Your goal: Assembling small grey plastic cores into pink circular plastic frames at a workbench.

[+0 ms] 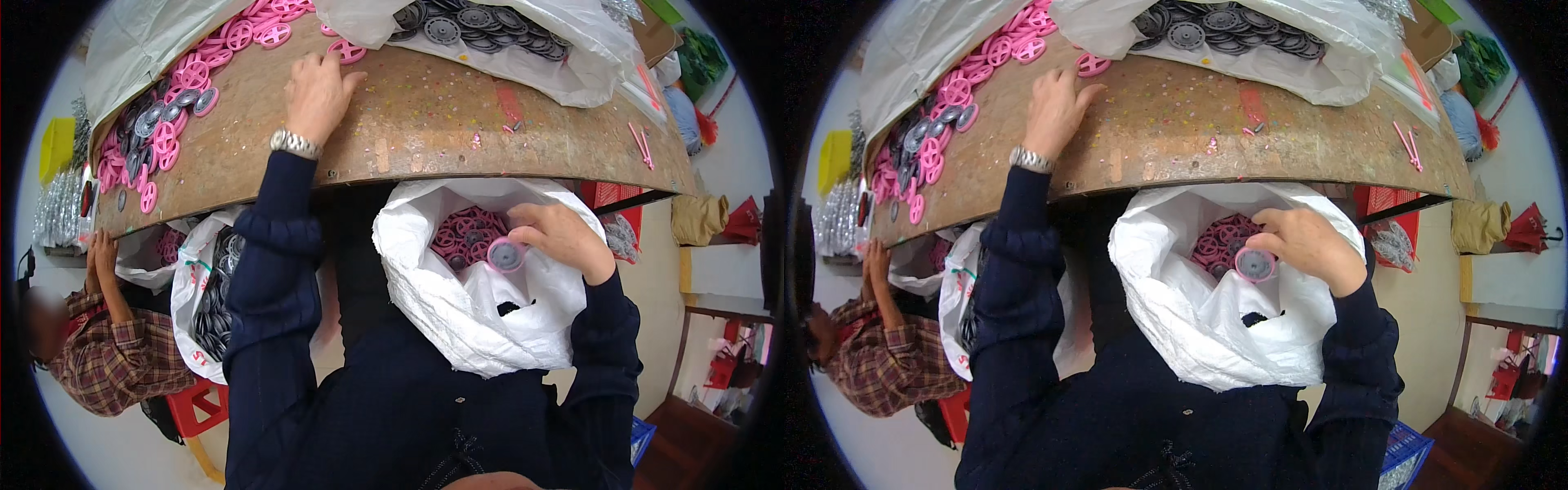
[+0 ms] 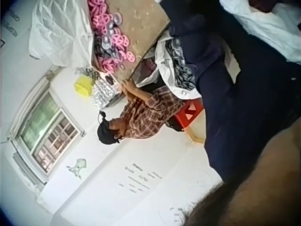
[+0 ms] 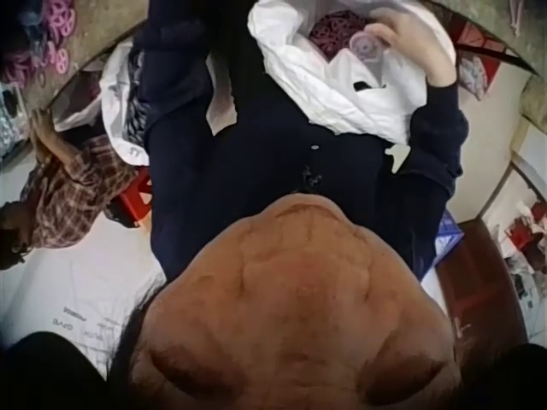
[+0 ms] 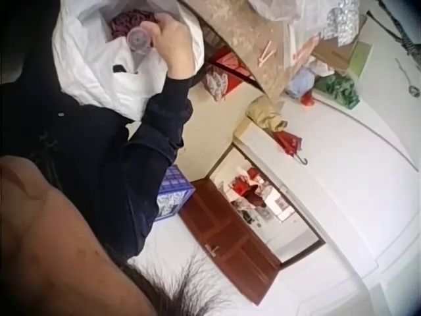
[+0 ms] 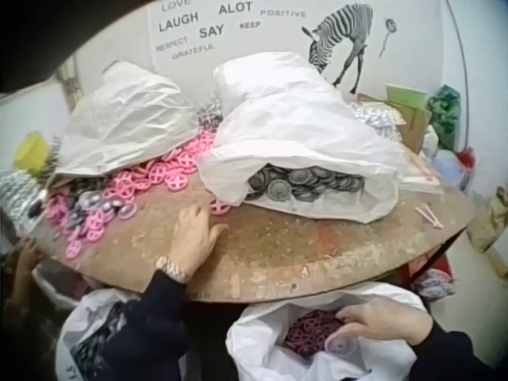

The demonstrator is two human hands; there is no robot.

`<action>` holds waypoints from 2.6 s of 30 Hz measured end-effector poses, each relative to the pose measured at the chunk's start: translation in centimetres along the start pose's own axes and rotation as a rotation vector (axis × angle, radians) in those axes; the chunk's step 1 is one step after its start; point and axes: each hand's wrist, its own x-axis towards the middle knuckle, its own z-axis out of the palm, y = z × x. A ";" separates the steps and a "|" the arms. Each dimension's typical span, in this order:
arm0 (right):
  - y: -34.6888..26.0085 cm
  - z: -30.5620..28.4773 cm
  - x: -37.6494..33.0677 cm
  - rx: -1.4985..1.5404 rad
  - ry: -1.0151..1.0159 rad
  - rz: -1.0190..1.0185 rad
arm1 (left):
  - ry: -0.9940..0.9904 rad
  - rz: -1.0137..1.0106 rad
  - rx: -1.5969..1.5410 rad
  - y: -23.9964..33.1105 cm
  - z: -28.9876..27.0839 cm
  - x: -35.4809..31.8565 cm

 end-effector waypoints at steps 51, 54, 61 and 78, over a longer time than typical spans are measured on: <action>-5.5 -3.4 13.1 0.822 0.275 -0.058 | 0.123 0.062 -0.765 8.3 -2.7 -6.4; -4.8 -2.7 12.2 0.732 0.220 -0.055 | 0.125 0.148 -0.799 9.4 -3.4 -6.2; -6.7 -1.7 9.8 0.925 0.193 -0.050 | 0.159 0.236 -0.766 11.1 -4.0 -6.9; -6.8 -0.3 8.1 0.781 0.358 -0.124 | -0.352 -0.366 -1.582 12.0 -6.0 -8.6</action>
